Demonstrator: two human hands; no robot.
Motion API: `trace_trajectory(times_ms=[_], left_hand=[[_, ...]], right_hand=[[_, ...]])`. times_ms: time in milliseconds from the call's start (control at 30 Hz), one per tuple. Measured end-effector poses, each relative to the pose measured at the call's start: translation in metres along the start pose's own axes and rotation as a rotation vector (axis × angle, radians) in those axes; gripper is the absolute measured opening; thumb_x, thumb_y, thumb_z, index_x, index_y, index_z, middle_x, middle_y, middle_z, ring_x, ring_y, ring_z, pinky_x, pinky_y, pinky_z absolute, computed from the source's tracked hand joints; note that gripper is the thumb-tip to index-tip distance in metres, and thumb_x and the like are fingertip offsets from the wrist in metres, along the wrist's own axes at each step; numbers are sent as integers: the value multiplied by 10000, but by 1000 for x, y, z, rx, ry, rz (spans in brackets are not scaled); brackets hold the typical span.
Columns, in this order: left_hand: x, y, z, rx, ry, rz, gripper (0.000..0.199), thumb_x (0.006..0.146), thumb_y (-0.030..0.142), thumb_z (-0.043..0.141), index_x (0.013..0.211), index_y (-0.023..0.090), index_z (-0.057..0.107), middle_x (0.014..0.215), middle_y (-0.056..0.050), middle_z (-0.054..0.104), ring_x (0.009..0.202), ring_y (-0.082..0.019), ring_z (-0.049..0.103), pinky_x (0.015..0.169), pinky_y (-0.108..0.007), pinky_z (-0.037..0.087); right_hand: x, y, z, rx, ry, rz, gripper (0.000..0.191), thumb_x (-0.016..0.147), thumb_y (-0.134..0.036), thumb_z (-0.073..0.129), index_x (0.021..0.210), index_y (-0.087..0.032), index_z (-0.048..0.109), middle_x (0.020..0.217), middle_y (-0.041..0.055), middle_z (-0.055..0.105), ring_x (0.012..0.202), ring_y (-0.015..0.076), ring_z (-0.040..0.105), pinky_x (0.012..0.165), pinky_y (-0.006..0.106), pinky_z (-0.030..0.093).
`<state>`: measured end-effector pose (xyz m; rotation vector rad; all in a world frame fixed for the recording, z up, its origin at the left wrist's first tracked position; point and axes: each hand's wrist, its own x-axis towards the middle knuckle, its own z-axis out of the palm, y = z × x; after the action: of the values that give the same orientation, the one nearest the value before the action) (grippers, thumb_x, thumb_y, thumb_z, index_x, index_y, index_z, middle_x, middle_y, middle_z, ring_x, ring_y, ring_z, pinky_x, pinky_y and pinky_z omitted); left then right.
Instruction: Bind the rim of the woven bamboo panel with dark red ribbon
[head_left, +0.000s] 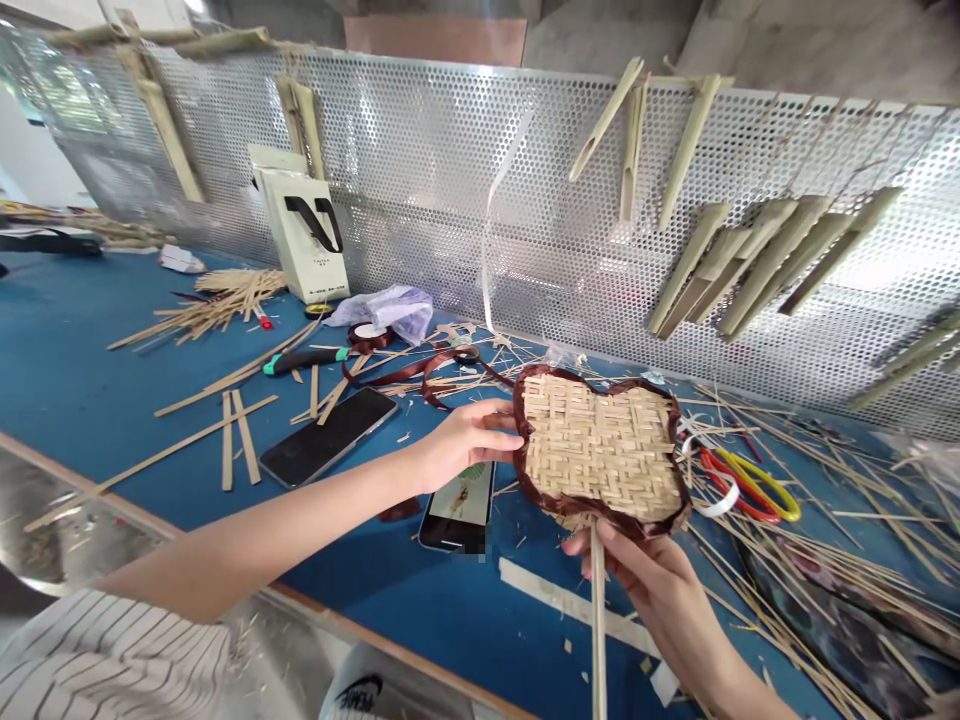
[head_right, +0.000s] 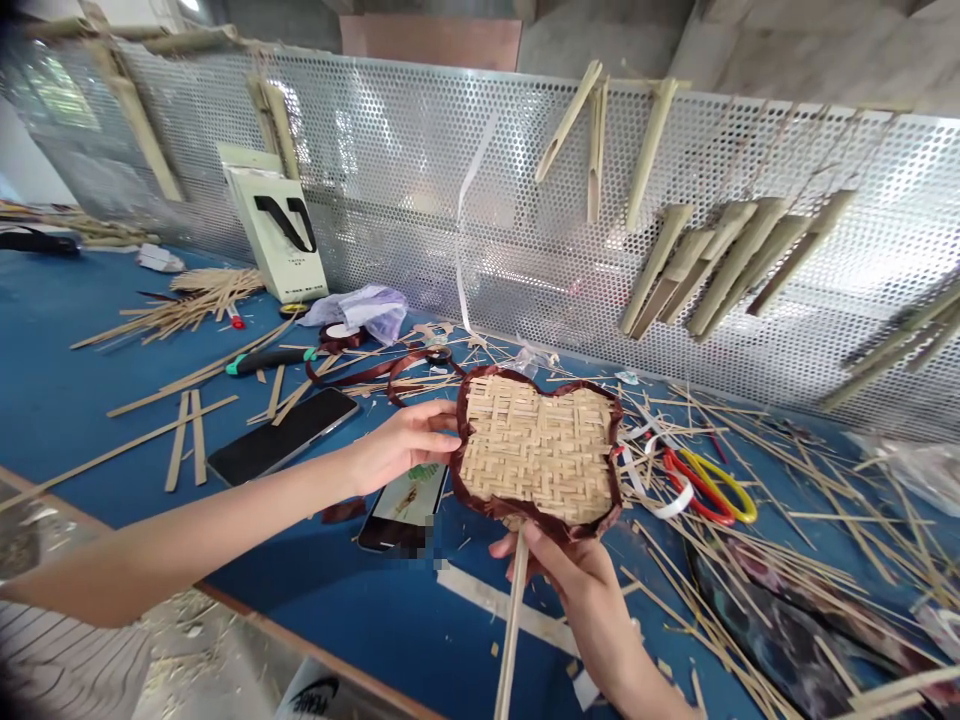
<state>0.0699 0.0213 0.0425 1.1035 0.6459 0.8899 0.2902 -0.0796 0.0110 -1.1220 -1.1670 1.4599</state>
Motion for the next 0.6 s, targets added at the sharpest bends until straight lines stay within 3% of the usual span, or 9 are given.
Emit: trace_trajectory(times_ms=[200, 267, 367, 600], left_hand=[[-1, 0, 0, -13, -15, -19, 196, 691, 169, 719, 877, 173, 657, 902, -41, 657, 799, -151, 621, 752, -291, 518], [-1, 1, -1, -19, -23, -23, 179, 689, 177, 724, 855, 175, 657, 880, -37, 663, 775, -150, 624, 754, -300, 516], [-1, 2, -1, -13, -30, -29, 208, 689, 173, 724, 886, 182, 658, 890, -34, 668, 771, -148, 628, 747, -302, 512], [-5, 8, 3, 35, -23, -70, 287, 681, 167, 734, 954, 166, 647, 978, -50, 662, 839, -157, 631, 767, -303, 512]], right_hand=[[-6, -3, 11, -77, 77, -113, 343, 772, -460, 671, 868, -134, 712, 796, 94, 656, 622, 163, 532, 563, 252, 448], [-9, -6, 15, -105, 74, -150, 310, 788, -459, 654, 812, -155, 709, 770, 77, 653, 606, 153, 529, 557, 242, 450], [-14, -8, 20, -124, 72, -173, 295, 799, -443, 646, 717, -164, 694, 747, 70, 649, 612, 154, 534, 545, 230, 451], [-22, -6, 23, -91, 110, -145, 319, 775, -474, 661, 769, -156, 685, 740, 79, 637, 620, 179, 547, 539, 254, 459]])
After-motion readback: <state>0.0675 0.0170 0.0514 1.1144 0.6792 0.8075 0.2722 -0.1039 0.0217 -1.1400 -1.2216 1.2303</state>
